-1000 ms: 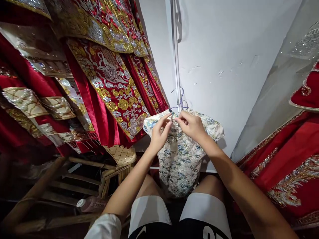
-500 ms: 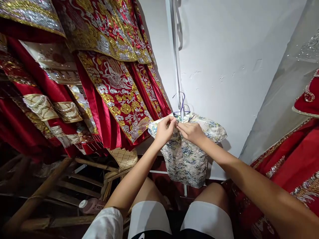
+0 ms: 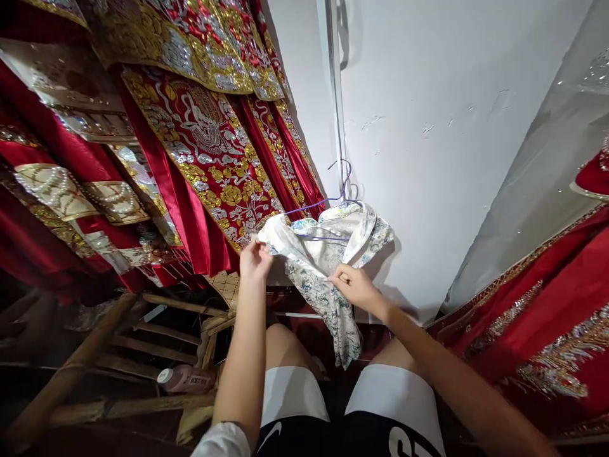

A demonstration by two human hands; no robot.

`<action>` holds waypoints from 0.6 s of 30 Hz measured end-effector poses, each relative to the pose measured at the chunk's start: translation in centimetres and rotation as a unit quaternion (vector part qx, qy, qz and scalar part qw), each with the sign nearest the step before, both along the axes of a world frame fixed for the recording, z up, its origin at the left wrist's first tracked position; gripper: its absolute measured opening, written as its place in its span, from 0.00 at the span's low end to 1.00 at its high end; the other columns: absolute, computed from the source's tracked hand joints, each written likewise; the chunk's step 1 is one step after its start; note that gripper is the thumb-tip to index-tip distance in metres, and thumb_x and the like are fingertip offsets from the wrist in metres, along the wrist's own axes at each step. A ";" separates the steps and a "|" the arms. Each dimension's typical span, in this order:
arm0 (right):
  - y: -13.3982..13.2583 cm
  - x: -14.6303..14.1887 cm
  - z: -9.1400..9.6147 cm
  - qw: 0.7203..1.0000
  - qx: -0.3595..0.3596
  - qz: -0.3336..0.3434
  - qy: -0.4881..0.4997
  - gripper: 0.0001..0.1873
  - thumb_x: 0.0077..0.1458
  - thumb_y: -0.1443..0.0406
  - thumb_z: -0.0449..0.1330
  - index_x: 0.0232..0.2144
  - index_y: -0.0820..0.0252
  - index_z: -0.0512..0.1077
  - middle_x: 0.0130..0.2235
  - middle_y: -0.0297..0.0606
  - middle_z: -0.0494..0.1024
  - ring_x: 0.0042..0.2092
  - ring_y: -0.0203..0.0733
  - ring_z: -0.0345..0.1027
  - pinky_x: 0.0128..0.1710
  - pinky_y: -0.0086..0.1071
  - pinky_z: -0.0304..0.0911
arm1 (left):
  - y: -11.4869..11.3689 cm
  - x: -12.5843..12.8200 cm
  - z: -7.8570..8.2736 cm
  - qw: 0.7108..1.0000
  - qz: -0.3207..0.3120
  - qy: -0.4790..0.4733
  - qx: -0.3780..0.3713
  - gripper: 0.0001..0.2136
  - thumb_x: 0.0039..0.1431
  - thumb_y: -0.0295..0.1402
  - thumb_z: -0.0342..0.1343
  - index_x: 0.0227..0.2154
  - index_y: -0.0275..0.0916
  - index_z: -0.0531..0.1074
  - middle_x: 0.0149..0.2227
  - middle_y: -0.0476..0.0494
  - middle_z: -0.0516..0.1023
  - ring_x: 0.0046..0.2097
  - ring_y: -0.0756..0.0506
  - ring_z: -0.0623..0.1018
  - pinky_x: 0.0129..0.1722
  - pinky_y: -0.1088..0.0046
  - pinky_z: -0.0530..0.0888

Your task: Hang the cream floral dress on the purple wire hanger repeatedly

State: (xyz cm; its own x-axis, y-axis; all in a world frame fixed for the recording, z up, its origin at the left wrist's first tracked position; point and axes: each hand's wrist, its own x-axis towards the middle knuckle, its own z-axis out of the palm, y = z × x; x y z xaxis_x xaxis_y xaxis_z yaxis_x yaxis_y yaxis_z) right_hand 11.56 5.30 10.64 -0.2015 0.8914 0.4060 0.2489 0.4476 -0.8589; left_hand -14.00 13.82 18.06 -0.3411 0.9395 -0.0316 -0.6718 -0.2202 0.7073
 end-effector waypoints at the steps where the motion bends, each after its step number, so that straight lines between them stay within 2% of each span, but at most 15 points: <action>1: -0.6 -0.8 -0.2 0.999 -0.021 -0.001 0.044 0.20 0.57 0.48 0.61 0.24 0.55 0.65 0.19 0.25 0.59 0.22 0.34 0.50 0.23 0.30 0.46 | -0.6 0.0 -1.6 1.000 -0.009 -0.006 -0.014 0.15 0.68 0.27 0.42 0.27 0.39 0.68 0.26 0.45 0.74 0.34 0.48 0.78 0.42 0.68 0.76; 3: -2.1 -2.3 -1.2 0.989 -0.058 -0.018 0.135 0.22 0.56 0.47 0.62 0.23 0.54 0.63 0.19 0.25 0.57 0.21 0.34 0.48 0.22 0.30 0.44 | -2.3 0.8 -5.2 0.998 -0.028 -0.033 -0.041 0.16 0.68 0.27 0.39 0.33 0.39 0.73 0.32 0.40 0.79 0.42 0.44 0.80 0.48 0.61 0.77; 5: -3.9 -3.5 -3.0 0.969 -0.086 -0.049 0.225 0.24 0.55 0.46 0.62 0.23 0.54 0.61 0.19 0.25 0.56 0.21 0.33 0.47 0.22 0.30 0.44 | -4.2 1.8 -8.8 0.997 -0.025 -0.053 -0.044 0.16 0.64 0.28 0.42 0.40 0.40 0.77 0.39 0.39 0.82 0.51 0.43 0.79 0.56 0.61 0.74; 7: -5.9 -4.2 -5.2 0.943 -0.110 -0.091 0.301 0.25 0.55 0.45 0.62 0.23 0.53 0.59 0.20 0.24 0.52 0.21 0.33 0.45 0.21 0.30 0.44 | -5.9 2.4 -11.9 0.997 -0.041 -0.052 -0.032 0.16 0.61 0.33 0.47 0.43 0.41 0.79 0.44 0.39 0.83 0.57 0.41 0.77 0.60 0.62 0.71; 9: -7.7 -4.2 -7.2 0.920 -0.135 -0.131 0.343 0.26 0.54 0.45 0.63 0.22 0.53 0.56 0.21 0.24 0.49 0.21 0.32 0.41 0.20 0.30 0.42 | -7.2 2.4 -14.1 0.996 -0.074 -0.039 -0.024 0.16 0.58 0.39 0.52 0.43 0.40 0.80 0.46 0.39 0.83 0.59 0.38 0.75 0.62 0.60 0.70; 10: -8.3 -3.9 -8.0 0.917 -0.156 -0.135 0.342 0.28 0.53 0.44 0.63 0.22 0.53 0.56 0.21 0.23 0.47 0.21 0.32 0.39 0.20 0.30 0.42 | -7.8 2.2 -14.6 0.995 -0.085 -0.039 -0.025 0.15 0.57 0.40 0.54 0.41 0.40 0.81 0.45 0.38 0.84 0.59 0.37 0.76 0.62 0.60 0.70; 12: -9.0 -3.0 -8.7 0.926 -0.225 -0.099 0.286 0.31 0.47 0.40 0.65 0.20 0.54 0.57 0.20 0.23 0.48 0.21 0.31 0.39 0.20 0.29 0.39 | -8.6 2.0 -14.5 0.993 -0.099 -0.059 -0.029 0.12 0.56 0.39 0.57 0.38 0.39 0.81 0.41 0.38 0.84 0.55 0.38 0.79 0.60 0.62 0.72; 15: -8.9 -1.7 -7.8 0.935 -0.322 -0.012 0.150 0.34 0.39 0.34 0.65 0.20 0.57 0.64 0.17 0.25 0.55 0.20 0.30 0.45 0.20 0.28 0.40 | -10.2 3.3 -12.4 0.986 -0.130 -0.101 -0.010 0.07 0.58 0.34 0.59 0.35 0.39 0.80 0.37 0.43 0.83 0.45 0.44 0.82 0.53 0.69 0.75; 16: -8.7 -1.4 -7.2 0.936 -0.326 -0.010 0.133 0.35 0.39 0.33 0.64 0.21 0.58 0.67 0.17 0.28 0.60 0.20 0.31 0.49 0.20 0.29 0.43 | -10.9 4.2 -11.5 0.983 -0.151 -0.105 0.010 0.05 0.58 0.33 0.60 0.34 0.39 0.79 0.36 0.45 0.83 0.42 0.46 0.82 0.51 0.71 0.75; 18: -8.5 -1.3 -6.0 0.944 -0.289 -0.050 0.152 0.35 0.43 0.32 0.61 0.25 0.59 0.72 0.22 0.33 0.68 0.23 0.35 0.58 0.22 0.30 0.52 | -12.6 6.5 -9.5 0.975 -0.196 -0.081 0.060 0.04 0.58 0.34 0.62 0.33 0.40 0.76 0.35 0.48 0.80 0.39 0.48 0.80 0.48 0.73 0.74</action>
